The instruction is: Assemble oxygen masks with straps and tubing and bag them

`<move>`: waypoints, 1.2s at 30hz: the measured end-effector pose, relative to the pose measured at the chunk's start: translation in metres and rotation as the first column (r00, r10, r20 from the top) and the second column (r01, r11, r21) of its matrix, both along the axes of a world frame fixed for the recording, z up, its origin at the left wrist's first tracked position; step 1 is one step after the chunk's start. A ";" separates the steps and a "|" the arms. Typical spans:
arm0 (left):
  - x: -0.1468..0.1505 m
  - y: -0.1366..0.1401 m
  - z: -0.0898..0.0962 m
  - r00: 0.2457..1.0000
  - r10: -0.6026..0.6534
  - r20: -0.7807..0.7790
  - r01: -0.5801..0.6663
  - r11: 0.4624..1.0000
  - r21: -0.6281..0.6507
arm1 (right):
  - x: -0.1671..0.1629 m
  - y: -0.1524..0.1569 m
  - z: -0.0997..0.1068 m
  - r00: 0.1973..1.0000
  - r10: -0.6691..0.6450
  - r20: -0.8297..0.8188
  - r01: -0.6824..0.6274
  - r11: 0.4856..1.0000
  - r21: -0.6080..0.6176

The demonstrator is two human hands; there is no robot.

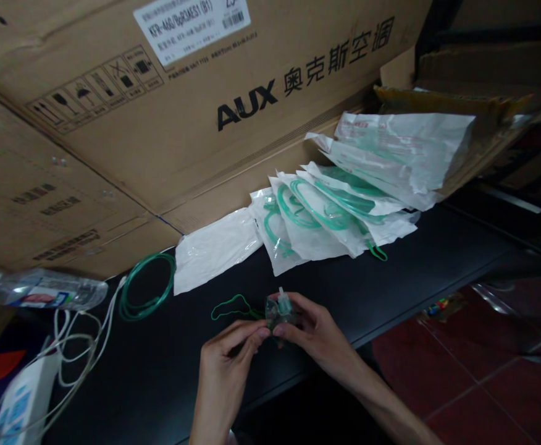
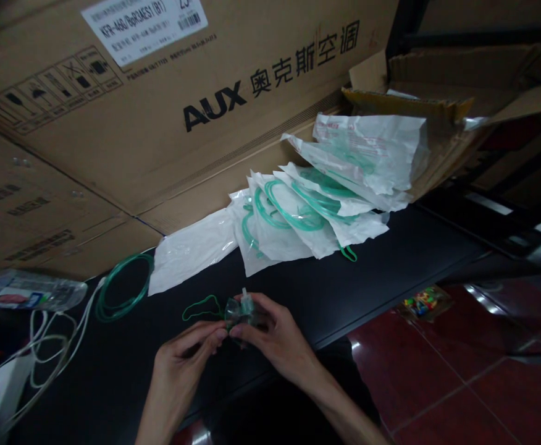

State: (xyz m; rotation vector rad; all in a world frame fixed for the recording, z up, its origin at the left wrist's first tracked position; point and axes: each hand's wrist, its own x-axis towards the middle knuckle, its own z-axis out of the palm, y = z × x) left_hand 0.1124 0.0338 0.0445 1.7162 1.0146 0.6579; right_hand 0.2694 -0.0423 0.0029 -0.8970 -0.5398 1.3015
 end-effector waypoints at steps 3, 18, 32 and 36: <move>0.000 -0.001 -0.001 0.999 0.002 0.041 0.001 0.998 -0.060 | -0.004 -0.001 -0.004 0.999 -0.021 0.047 0.021 1.000 -0.011; -0.002 -0.011 -0.008 0.997 0.082 0.010 -0.080 0.989 -0.124 | -0.012 -0.020 -0.005 0.394 -0.434 0.810 0.145 0.900 0.411; -0.012 -0.015 -0.010 0.962 -0.181 -0.205 0.225 0.949 0.220 | -0.017 -0.019 -0.012 0.493 -0.311 0.813 0.072 0.945 0.318; -0.008 -0.015 -0.006 0.954 -0.139 -0.267 0.223 0.922 0.318 | -0.019 -0.023 -0.009 0.494 -0.280 0.823 0.076 0.957 0.280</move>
